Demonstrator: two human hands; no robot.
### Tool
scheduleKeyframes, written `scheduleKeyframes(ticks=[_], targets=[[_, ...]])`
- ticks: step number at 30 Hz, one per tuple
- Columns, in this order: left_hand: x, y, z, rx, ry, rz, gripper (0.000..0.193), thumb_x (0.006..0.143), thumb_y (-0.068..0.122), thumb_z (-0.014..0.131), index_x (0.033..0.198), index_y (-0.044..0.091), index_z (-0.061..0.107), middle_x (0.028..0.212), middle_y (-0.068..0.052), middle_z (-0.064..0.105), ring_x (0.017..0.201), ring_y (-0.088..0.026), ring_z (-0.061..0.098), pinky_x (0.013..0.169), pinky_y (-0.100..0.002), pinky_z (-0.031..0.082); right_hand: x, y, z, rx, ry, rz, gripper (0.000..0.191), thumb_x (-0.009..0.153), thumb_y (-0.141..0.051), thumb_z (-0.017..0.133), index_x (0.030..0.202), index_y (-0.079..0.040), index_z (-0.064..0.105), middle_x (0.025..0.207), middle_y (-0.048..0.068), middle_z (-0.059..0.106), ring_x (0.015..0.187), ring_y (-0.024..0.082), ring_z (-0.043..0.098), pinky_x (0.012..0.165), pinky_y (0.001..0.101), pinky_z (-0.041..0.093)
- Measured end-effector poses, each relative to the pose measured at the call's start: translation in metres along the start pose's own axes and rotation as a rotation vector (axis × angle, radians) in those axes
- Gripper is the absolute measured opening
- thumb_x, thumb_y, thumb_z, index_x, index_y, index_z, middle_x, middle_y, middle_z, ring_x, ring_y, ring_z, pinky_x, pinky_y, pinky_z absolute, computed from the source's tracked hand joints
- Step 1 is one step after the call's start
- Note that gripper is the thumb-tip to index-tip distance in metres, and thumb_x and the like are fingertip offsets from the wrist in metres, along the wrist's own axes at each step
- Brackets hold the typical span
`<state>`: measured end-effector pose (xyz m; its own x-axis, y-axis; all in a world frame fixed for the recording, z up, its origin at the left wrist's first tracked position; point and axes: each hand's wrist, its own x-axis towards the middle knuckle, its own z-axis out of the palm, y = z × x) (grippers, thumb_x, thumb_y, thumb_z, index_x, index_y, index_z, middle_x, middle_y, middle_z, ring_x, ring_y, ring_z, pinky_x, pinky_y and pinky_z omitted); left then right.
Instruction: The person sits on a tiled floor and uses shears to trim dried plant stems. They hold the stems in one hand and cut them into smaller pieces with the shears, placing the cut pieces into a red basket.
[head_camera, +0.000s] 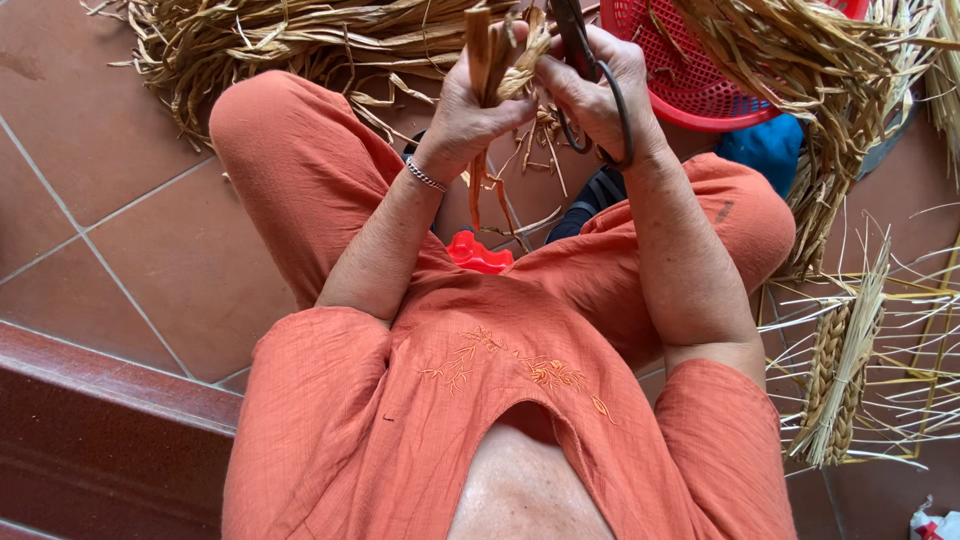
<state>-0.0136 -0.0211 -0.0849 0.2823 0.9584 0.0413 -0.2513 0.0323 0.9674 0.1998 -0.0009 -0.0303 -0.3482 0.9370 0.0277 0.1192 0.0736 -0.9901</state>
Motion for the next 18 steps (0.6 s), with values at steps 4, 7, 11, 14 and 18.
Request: scheduleKeyframes(ticks=[4,7,11,14,18], targets=[[0.000,-0.013,0.007,-0.049,-0.083,-0.028,0.077,0.094,-0.009,0.077,0.156,0.009,0.036,0.110,0.003,0.058,0.087,-0.003,0.058,0.074,-0.023,0.054,0.002,-0.004,0.004,-0.071,0.032,-0.104,0.010,0.110,-0.009,0.071,0.115,-0.001,0.070,0.086,0.000,0.069,0.076,0.006,0.064,0.066,0.0248,0.052],[0.001,-0.021,0.007,-0.051,-0.131,-0.014,0.076,0.097,-0.009,0.080,0.155,0.011,0.035,0.114,0.001,0.056,0.099,-0.007,0.059,0.085,-0.025,0.056,0.003,-0.005,0.005,-0.027,-0.037,-0.048,0.014,0.107,-0.013,0.070,0.117,-0.002,0.069,0.085,-0.002,0.069,0.075,0.006,0.066,0.064,0.0246,0.054],[0.002,-0.024,0.003,0.035,-0.146,0.040,0.072,0.096,-0.005,0.084,0.148,0.010,0.038,0.128,-0.002,0.060,0.119,-0.012,0.064,0.101,-0.029,0.063,0.004,-0.005,0.006,-0.024,-0.186,-0.098,0.025,0.105,-0.014,0.078,0.124,-0.001,0.068,0.096,-0.001,0.068,0.088,0.005,0.062,0.075,0.0256,0.055],[0.003,-0.018,0.005,0.000,-0.214,0.012,0.068,0.095,-0.005,0.085,0.148,0.007,0.043,0.123,-0.004,0.059,0.114,-0.013,0.062,0.101,-0.032,0.061,0.005,-0.004,0.006,-0.074,-0.182,-0.090,0.023,0.103,-0.015,0.078,0.121,-0.002,0.070,0.095,0.000,0.068,0.086,0.006,0.062,0.074,0.0263,0.055],[0.003,-0.005,0.010,-0.060,-0.254,-0.013,0.064,0.103,0.002,0.081,0.151,0.006,0.038,0.125,-0.004,0.060,0.111,-0.011,0.063,0.101,-0.030,0.059,0.007,-0.005,0.003,-0.071,-0.067,-0.115,0.018,0.107,-0.015,0.075,0.120,-0.003,0.072,0.092,0.000,0.069,0.083,0.007,0.064,0.074,0.0268,0.055]])
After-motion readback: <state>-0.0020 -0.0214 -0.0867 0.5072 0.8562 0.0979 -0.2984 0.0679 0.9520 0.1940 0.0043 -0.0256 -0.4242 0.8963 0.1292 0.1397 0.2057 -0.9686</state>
